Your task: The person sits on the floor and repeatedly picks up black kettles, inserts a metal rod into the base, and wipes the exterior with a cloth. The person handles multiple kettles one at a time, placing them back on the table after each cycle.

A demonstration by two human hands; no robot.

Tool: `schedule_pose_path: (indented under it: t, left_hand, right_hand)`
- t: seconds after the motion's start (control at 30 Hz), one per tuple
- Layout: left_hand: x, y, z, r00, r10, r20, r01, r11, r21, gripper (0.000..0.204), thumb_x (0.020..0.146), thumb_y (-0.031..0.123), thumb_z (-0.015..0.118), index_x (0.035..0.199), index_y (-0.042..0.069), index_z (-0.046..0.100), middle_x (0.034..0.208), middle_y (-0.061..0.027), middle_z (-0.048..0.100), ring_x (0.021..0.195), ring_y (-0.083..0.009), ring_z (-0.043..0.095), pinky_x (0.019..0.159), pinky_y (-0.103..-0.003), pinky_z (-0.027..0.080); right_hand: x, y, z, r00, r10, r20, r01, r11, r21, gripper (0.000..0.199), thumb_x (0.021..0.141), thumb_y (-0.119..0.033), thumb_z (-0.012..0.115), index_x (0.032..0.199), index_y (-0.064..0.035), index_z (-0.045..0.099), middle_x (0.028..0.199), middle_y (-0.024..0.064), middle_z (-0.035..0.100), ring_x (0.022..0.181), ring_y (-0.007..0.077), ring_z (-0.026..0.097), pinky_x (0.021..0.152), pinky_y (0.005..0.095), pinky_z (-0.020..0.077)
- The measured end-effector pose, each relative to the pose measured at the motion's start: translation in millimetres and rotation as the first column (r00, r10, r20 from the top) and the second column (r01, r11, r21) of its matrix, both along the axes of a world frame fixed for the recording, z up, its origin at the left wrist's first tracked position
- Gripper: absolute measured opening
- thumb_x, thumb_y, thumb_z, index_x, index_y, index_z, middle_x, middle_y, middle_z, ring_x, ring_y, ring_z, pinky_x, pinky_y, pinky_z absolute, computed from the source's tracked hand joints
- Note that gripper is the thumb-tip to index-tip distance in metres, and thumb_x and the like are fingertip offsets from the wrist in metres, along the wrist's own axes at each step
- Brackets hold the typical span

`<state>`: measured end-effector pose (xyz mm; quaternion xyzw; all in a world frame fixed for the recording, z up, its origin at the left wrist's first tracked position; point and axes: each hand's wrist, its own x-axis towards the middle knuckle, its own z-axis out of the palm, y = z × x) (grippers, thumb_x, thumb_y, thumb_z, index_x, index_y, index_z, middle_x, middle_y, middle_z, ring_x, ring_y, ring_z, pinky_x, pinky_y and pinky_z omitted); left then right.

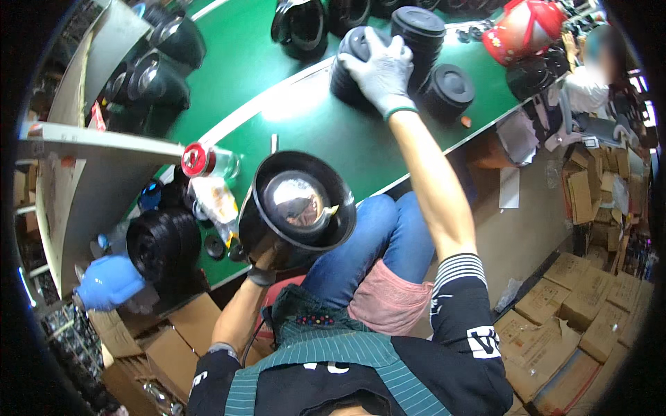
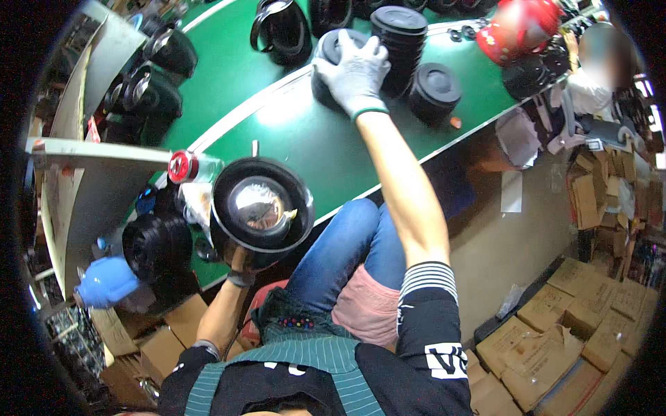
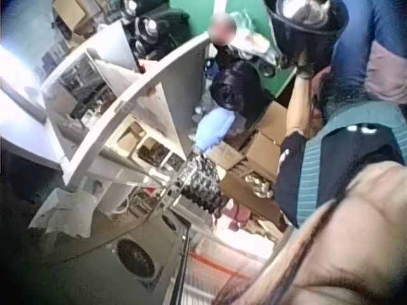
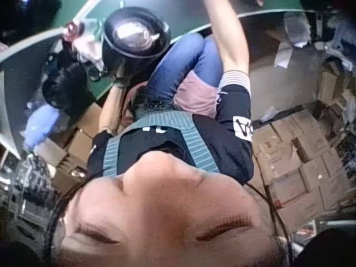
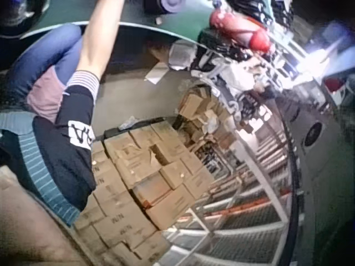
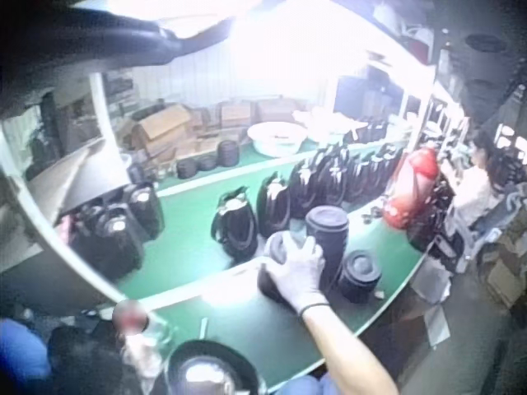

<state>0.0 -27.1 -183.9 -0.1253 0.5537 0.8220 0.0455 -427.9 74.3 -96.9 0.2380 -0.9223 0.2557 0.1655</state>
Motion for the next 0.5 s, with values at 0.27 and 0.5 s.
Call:
schedule_pose_path:
  t: [0.27,0.5]
  left_hand:
    - [-10.8,9.4,-2.2,0.998,-0.029,-0.057,0.034,0.995,0.095,0.052,0.1,0.017,0.072,0.148,0.0,0.061,0.143,-0.0137,0.068,0.126,-0.0244,0.067,0.111,-0.04,0.054]
    - [-5.0,23.4,3.6,0.975,-0.187,-0.122,0.215,0.933,0.29,0.05,0.101,0.014,0.07,0.148,0.001,0.06,0.145,-0.0134,0.067,0.127,-0.0249,0.067,0.111,-0.041,0.054]
  right_hand:
    - [160.2,114.4,73.5,0.626,0.777,0.067,-0.594,0.531,-0.605,0.097,0.076,-0.055,0.091,0.156,-0.0102,0.059,0.164,0.0269,0.042,0.146,0.0456,0.045,0.124,0.0536,0.032]
    - [274.6,196.4,81.1,0.711,0.687,0.151,-0.562,0.684,-0.465,0.099,0.084,-0.075,0.074,0.162,-0.0166,0.053,0.169,0.0335,0.029,0.151,0.0509,0.036,0.124,0.0575,0.0278]
